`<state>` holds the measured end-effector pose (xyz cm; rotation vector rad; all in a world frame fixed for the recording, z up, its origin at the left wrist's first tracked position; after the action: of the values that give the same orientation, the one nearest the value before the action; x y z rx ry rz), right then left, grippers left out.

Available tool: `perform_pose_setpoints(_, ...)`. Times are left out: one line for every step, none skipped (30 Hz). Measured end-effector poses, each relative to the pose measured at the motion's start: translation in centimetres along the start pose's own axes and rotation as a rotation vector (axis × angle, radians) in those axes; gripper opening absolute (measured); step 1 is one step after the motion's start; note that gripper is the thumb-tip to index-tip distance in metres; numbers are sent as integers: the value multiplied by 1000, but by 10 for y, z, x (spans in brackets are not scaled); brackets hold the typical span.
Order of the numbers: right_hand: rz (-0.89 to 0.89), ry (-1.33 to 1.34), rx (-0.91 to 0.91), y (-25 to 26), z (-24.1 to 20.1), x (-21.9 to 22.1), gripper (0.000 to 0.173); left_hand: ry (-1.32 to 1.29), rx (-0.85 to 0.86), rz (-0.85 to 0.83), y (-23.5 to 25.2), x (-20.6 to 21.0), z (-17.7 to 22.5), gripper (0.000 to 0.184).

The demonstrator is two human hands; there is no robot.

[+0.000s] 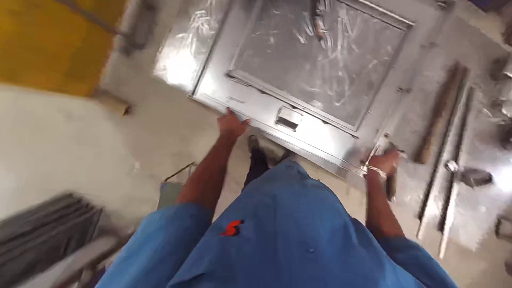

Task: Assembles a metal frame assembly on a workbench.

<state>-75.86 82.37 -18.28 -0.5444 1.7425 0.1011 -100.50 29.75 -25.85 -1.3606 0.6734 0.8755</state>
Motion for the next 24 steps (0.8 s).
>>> perform_pose_setpoints(44,35,151,26,29,-5,76,-2,-25,-5,3,1,-2,101)
perform_pose_setpoints(36,50,248,55,58,0,84,3,-41,-6,7,2,-3,101)
perform_pose_setpoints(-37,38,282,75,82,8,82,10,-48,-13,10,4,-4,101)
perform_pose_setpoints(-153,12,258,85,96,15,74,12,-46,-32,13,7,-3,102)
perform_pose_setpoints(-248,3,231,93,105,22,70,13,-41,-50,16,9,-1,103)
perform_pose_setpoints(-300,-10,219,102,112,30,69,15,-32,-66,17,11,-1,103)
perform_pose_setpoints(-314,-34,216,108,116,35,69,13,-25,-79,17,13,-2,104)
perform_pose_setpoints(-318,-119,183,115,115,41,66,3,-25,-83,17,13,-4,104)
perform_pose_setpoints(-330,-265,120,121,112,47,59,-5,-26,-82,17,12,-7,104)
perform_pose_setpoints(-341,-420,42,127,109,51,51,-10,-23,-81,17,11,-7,102)
perform_pose_setpoints(-345,-527,-28,130,106,51,48,-11,-18,-89,17,9,-5,100)
perform_pose_setpoints(-337,-546,-59,128,102,47,48,-9,-15,-102,16,7,-4,98)
perform_pose_setpoints(-321,-431,-20,123,100,41,46,-8,-7,-103,16,6,-4,96)
perform_pose_setpoints(-291,-183,77,117,100,33,45,-14,1,-102,15,5,-4,94)
perform_pose_setpoints(-254,102,183,110,103,25,44,-36,8,-99,14,4,-4,93)
perform_pose_setpoints(-209,326,253,103,102,14,42,-48,14,-96,15,3,-5,92)
perform_pose_setpoints(-160,492,266,91,95,-3,37,-54,16,-91,15,2,-5,92)
perform_pose_setpoints(-125,628,241,73,84,-25,30,-62,16,-87,15,2,-7,92)
perform_pose_setpoints(-96,765,214,57,74,-46,23,-67,17,-87,16,2,-9,92)
perform_pose_setpoints(-60,900,190,43,65,-68,21,-73,19,-89,16,2,-9,92)
perform_pose_setpoints(-32,1063,170,34,57,-86,24,-80,24,-89,16,2,-9,92)
perform_pose_setpoints(-41,1216,156,27,48,-102,27,-87,30,-85,16,2,-9,92)
perform_pose_setpoints(-60,1329,128,18,30,-115,32,-97,35,-84,17,0,-9,93)
perform_pose_setpoints(-92,1390,97,5,7,-124,36,-102,39,-88,17,0,-9,93)
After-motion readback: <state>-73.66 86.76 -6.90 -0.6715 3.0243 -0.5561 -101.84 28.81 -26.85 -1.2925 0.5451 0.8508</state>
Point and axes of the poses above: each hand's wrist, its own y-axis towards the middle knuckle, its own x-axis out of the palm, z = x × y, the point moved 6 cm from there along y, towards the middle knuckle, and after that the axes turned 3 degrees about x, right-handed, at the moved point
